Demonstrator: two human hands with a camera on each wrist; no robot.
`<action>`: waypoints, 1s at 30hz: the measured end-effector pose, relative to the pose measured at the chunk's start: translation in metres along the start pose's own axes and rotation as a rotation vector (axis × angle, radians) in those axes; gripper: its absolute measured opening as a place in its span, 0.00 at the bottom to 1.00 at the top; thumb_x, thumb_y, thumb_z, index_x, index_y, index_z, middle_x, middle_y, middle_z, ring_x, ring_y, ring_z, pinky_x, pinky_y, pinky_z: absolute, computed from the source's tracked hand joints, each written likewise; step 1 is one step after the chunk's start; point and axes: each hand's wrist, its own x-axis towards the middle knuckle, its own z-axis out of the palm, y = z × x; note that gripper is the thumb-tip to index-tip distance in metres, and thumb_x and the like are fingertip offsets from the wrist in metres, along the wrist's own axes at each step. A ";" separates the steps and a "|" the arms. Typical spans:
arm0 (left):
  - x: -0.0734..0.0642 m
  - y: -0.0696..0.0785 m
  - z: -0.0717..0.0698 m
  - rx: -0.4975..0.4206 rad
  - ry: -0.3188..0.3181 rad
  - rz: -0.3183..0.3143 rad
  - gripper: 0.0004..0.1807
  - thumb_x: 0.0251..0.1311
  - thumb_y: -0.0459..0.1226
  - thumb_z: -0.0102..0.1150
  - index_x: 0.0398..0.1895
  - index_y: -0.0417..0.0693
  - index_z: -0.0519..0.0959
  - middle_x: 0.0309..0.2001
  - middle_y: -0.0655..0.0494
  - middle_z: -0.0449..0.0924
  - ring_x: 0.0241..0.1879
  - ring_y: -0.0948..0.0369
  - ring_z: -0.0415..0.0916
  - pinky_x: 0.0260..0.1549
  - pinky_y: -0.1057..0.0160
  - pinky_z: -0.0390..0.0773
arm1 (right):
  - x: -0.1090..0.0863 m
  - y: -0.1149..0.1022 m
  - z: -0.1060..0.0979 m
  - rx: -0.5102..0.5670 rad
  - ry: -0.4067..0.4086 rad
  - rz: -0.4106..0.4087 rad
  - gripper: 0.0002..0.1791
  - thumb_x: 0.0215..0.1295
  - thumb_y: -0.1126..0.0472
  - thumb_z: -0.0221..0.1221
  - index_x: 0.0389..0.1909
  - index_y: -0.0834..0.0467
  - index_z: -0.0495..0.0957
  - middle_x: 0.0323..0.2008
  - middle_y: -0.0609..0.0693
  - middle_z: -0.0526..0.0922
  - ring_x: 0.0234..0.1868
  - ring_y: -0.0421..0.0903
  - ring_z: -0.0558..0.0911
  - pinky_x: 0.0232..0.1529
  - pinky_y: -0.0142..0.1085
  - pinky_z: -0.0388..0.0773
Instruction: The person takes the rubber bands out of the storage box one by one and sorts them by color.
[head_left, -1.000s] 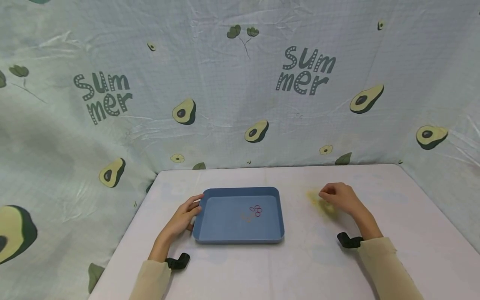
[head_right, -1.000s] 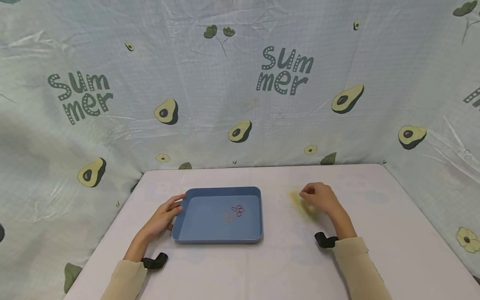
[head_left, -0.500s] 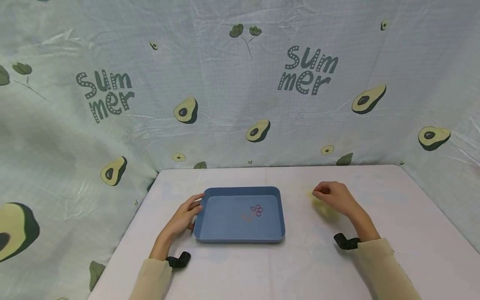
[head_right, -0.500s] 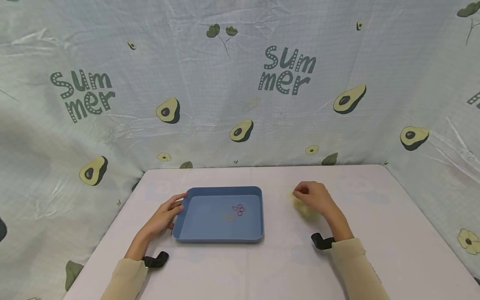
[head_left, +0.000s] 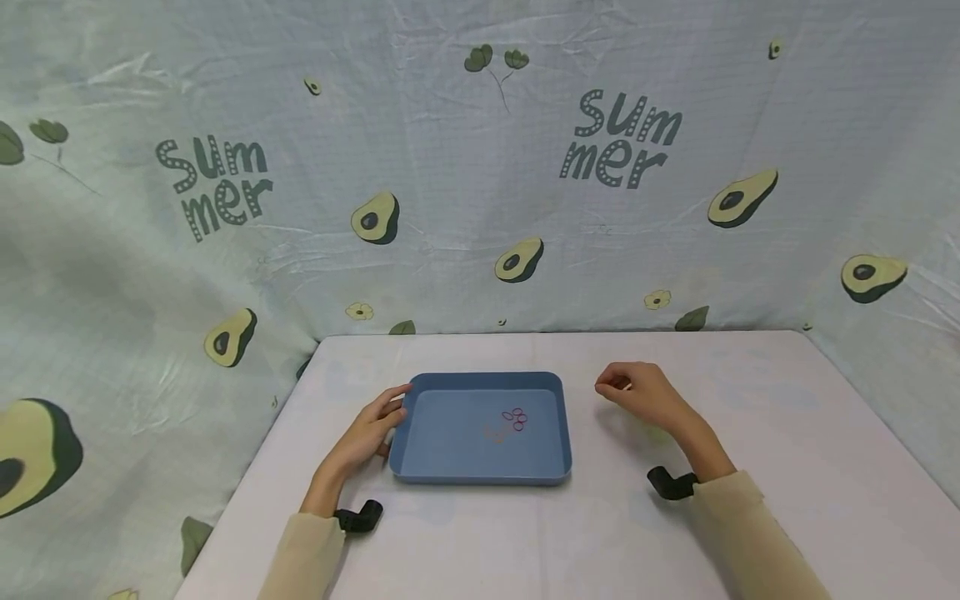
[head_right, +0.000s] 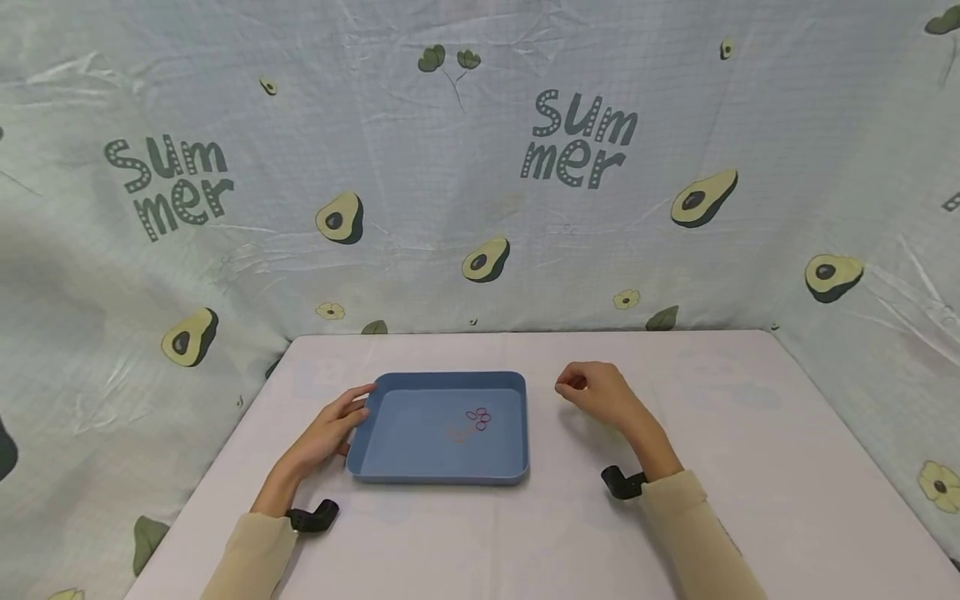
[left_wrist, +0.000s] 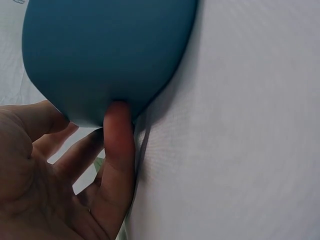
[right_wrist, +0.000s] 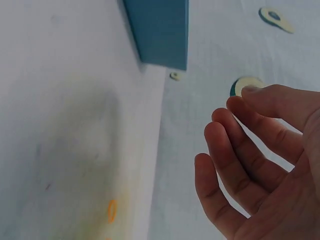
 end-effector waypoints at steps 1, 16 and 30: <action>0.000 0.001 0.000 0.002 0.000 -0.001 0.28 0.81 0.38 0.45 0.81 0.55 0.59 0.78 0.34 0.61 0.67 0.39 0.72 0.26 0.57 0.83 | 0.001 -0.004 0.001 0.002 -0.003 -0.011 0.08 0.73 0.57 0.62 0.43 0.56 0.87 0.37 0.47 0.88 0.40 0.43 0.82 0.44 0.40 0.79; -0.002 0.001 -0.001 -0.003 -0.012 0.014 0.30 0.81 0.39 0.45 0.82 0.52 0.57 0.78 0.32 0.58 0.70 0.37 0.69 0.27 0.57 0.83 | 0.028 -0.063 0.022 -0.023 -0.107 -0.221 0.04 0.70 0.62 0.64 0.38 0.57 0.86 0.32 0.44 0.87 0.34 0.38 0.81 0.38 0.34 0.79; 0.002 0.000 -0.001 -0.017 -0.009 0.003 0.30 0.81 0.39 0.46 0.82 0.53 0.58 0.79 0.34 0.58 0.71 0.36 0.68 0.29 0.56 0.84 | 0.063 -0.099 0.045 -0.086 -0.260 -0.299 0.05 0.70 0.62 0.64 0.40 0.56 0.87 0.36 0.44 0.88 0.37 0.38 0.83 0.44 0.36 0.81</action>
